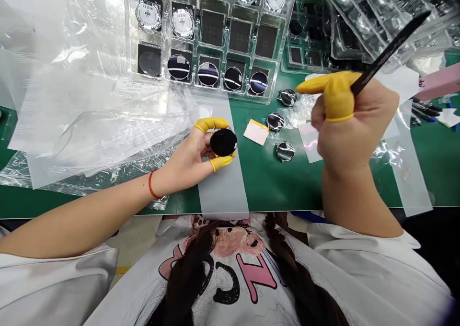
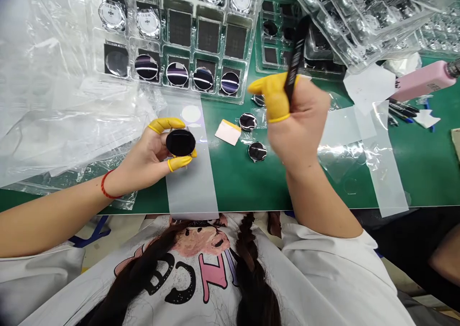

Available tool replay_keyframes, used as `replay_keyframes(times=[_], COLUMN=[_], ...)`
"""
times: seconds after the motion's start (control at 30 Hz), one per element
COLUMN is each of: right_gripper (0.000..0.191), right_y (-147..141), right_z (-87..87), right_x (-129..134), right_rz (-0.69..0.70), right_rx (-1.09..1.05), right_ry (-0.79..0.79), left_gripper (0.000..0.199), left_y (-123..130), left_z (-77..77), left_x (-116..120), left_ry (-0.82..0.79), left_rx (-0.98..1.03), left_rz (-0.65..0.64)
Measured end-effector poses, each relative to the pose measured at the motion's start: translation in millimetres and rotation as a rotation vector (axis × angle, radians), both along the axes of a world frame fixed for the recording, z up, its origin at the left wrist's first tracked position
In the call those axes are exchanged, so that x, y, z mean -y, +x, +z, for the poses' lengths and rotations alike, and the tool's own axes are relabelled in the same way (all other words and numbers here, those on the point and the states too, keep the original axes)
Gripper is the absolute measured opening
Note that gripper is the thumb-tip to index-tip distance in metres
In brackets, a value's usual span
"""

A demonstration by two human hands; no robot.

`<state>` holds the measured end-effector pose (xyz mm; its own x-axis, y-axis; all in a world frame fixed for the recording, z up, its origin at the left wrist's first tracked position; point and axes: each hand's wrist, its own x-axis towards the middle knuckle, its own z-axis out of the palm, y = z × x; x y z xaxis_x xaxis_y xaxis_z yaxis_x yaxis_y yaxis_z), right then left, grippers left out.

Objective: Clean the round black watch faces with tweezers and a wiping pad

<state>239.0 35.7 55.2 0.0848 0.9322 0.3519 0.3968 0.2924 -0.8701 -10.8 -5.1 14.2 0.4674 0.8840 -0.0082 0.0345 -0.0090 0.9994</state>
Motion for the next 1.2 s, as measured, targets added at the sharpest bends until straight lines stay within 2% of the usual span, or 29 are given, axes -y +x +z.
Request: replay_keyframes(times=[0.1, 0.17, 0.23, 0.33, 0.47, 0.6, 0.73, 0.83, 0.97, 1.1, 1.2], right_gripper=[0.026, 0.033, 0.047, 0.059, 0.051, 0.049, 0.05, 0.056, 0.054, 0.048, 0.05], right_y=[-23, -25, -19, -10, -17, -28, -29, -28, -31, -30, -27], right_z=[-0.5, -6.2, -14.6, -27.8, -36.1, -34.8, -34.7, -37.0, -42.2, -46.3, -46.9], right_x=[14, 12, 3, -9, -3, 8, 9, 8, 7, 4, 2], right_rz=[0.111, 0.16, 0.155, 0.117, 0.279, 0.409, 0.418, 0.438, 0.372, 0.412, 0.419], right_rx=[-0.177, -0.329, -0.445, -0.456, -0.378, -0.317, -0.329, -0.357, -0.398, -0.389, -0.375], right_ry=[0.108, 0.036, -0.063, -0.203, -0.497, -0.722, -0.754, -0.773, -0.802, -0.809, -0.812], left_gripper=[0.049, 0.051, 0.052, 0.055, 0.059, 0.052, 0.051, 0.057, 0.058, 0.053, 0.054], left_y=[-3, -8, -16, -24, -21, -15, -19, -23, -21, -19, -21], left_z=[0.4, -2.0, -7.4, -20.0, -34.7, -34.5, -28.5, -30.6, -35.4, -33.0, -29.7], left_x=[-8, -19, -33, -47, -47, -43, -46, -48, -47, -44, -44], left_ry=[0.04, 0.061, 0.062, 0.118, 0.316, 0.429, 0.387, 0.355, 0.327, 0.334, 0.321], left_rx=[-0.04, -0.085, -0.146, -0.267, -0.409, -0.514, -0.544, -0.503, -0.478, -0.509, -0.533], left_rz=[0.07, 0.151, 0.219, 0.256, 0.179, 0.035, -0.036, -0.01, 0.041, 0.06, 0.055])
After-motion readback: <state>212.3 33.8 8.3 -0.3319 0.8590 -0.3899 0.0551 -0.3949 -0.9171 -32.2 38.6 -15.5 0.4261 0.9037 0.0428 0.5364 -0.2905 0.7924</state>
